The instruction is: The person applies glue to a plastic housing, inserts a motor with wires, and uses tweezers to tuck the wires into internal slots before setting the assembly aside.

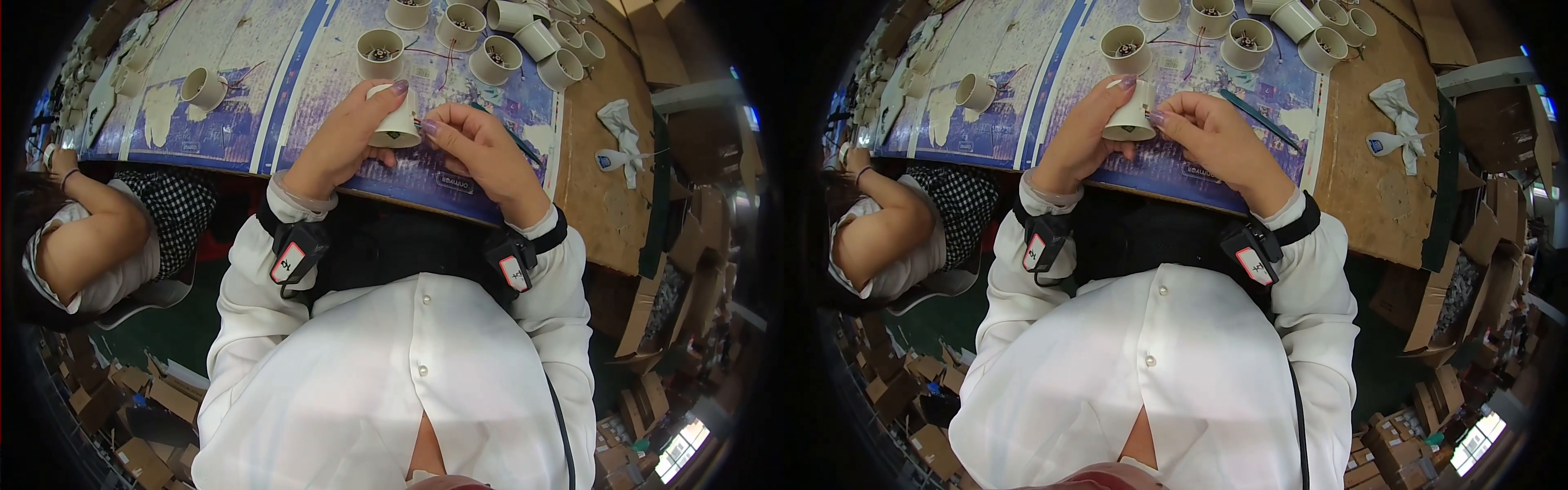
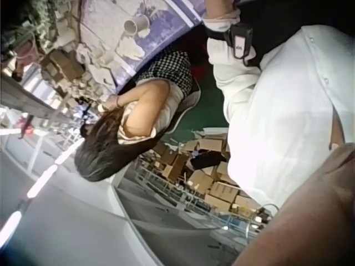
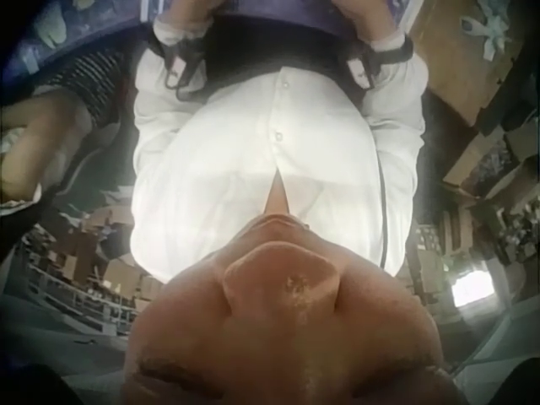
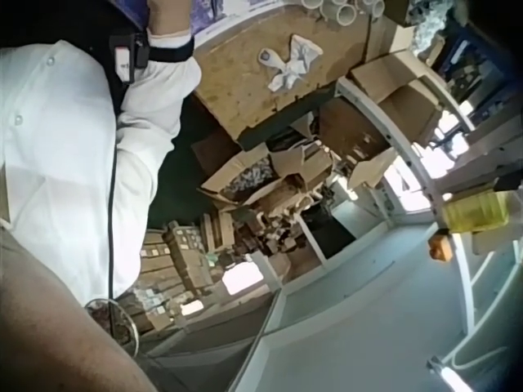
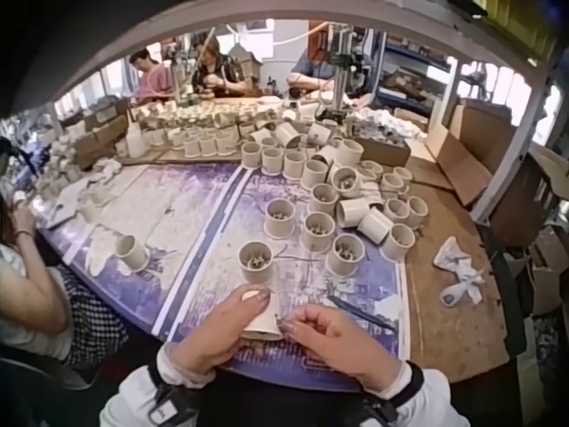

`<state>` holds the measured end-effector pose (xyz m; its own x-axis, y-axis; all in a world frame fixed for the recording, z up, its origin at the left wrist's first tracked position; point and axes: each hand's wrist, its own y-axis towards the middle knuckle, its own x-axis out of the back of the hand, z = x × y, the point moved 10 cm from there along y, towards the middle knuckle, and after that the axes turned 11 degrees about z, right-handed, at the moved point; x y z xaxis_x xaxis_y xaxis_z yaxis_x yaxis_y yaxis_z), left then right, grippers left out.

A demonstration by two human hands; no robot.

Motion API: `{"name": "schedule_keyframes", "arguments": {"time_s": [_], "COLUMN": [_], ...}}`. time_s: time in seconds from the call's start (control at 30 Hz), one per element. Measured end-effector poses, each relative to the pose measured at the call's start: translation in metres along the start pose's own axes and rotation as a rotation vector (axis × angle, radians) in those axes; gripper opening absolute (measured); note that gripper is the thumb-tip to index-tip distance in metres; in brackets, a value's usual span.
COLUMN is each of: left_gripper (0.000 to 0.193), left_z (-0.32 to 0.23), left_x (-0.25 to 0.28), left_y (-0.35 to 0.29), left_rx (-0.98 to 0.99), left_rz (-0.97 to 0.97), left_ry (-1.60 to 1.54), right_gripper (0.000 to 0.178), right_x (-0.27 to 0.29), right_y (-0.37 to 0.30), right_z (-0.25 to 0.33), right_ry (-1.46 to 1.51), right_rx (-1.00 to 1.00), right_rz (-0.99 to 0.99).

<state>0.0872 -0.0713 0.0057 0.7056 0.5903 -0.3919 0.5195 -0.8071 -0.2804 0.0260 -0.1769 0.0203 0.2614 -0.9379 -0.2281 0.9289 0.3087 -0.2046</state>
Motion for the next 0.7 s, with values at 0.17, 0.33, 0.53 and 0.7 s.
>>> {"name": "schedule_keyframes", "arguments": {"time_s": [0.17, 0.33, 0.53, 0.7], "left_gripper": [0.037, 0.039, 0.039, 0.042], "left_z": [-0.012, -0.023, -0.03, -0.026], "left_x": [0.006, -0.007, -0.006, -0.007], "left_y": [-0.003, -0.013, -0.018, -0.018], "left_rx": [-0.269, -0.41, -0.473, -0.478], "left_rz": [0.021, 0.131, 0.113, 0.133], "left_ry": [0.186, 0.198, 0.243, 0.214], "right_gripper": [0.009, 0.007, 0.01, 0.013], "right_x": [-0.001, -0.01, -0.017, -0.02], "right_y": [-0.014, -0.027, -0.032, -0.033], "right_z": [0.026, 0.044, 0.051, 0.054], "right_ry": [-0.564, -0.784, -0.871, -0.962], "right_rx": [0.105, 0.323, 0.431, 0.5], "right_rz": [-0.181, -0.33, -0.378, -0.364]}}
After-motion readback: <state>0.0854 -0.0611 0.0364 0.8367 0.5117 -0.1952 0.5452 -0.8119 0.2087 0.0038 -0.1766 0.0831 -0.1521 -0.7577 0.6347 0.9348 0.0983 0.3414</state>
